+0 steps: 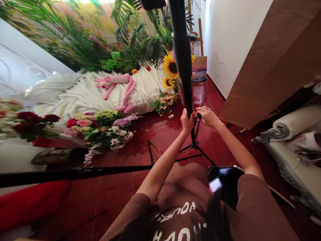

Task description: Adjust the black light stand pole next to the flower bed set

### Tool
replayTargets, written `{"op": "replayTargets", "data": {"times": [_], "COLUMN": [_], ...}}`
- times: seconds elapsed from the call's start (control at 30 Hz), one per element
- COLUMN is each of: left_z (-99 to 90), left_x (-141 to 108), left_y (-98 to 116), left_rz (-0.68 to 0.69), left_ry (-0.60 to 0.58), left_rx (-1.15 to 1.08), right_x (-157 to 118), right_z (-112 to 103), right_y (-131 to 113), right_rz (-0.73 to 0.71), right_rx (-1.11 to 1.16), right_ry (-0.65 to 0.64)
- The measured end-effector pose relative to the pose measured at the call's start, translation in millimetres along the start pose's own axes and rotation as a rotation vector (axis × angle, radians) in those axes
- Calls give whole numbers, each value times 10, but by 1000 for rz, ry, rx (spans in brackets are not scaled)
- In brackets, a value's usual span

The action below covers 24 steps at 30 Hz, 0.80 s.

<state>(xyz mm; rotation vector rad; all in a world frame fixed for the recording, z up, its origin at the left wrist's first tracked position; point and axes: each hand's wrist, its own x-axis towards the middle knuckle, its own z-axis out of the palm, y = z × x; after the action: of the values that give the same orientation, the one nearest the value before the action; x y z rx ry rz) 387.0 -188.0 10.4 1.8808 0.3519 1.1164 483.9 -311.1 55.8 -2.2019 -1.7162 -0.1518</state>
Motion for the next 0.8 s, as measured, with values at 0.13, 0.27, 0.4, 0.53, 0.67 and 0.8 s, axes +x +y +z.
{"op": "replayTargets", "data": {"times": [0.13, 0.27, 0.4, 0.53, 0.67, 0.8], "left_z": [-8, 13, 23, 24, 30, 26], "left_x": [-4, 2, 5, 10, 19, 22], "left_y": [-2, -47, -94, -107, -95, -81], "left_rz": [-5, 33, 58, 45, 36, 37], "left_ry": [-3, 20, 15, 11, 20, 25], "left_rx": [-5, -1, 5, -7, -18, -14], "right_x": [-4, 15, 14, -140, -402, -358], "right_z": [136, 153, -14, -162, -241, -479], "right_y": [-60, -30, -8, -54, -120, -350], "right_rz": [103, 67, -16, 26, 89, 161], "right_rx": [8, 74, 132, 191, 226, 327], "right_ry": [106, 121, 109, 166, 250, 476]}}
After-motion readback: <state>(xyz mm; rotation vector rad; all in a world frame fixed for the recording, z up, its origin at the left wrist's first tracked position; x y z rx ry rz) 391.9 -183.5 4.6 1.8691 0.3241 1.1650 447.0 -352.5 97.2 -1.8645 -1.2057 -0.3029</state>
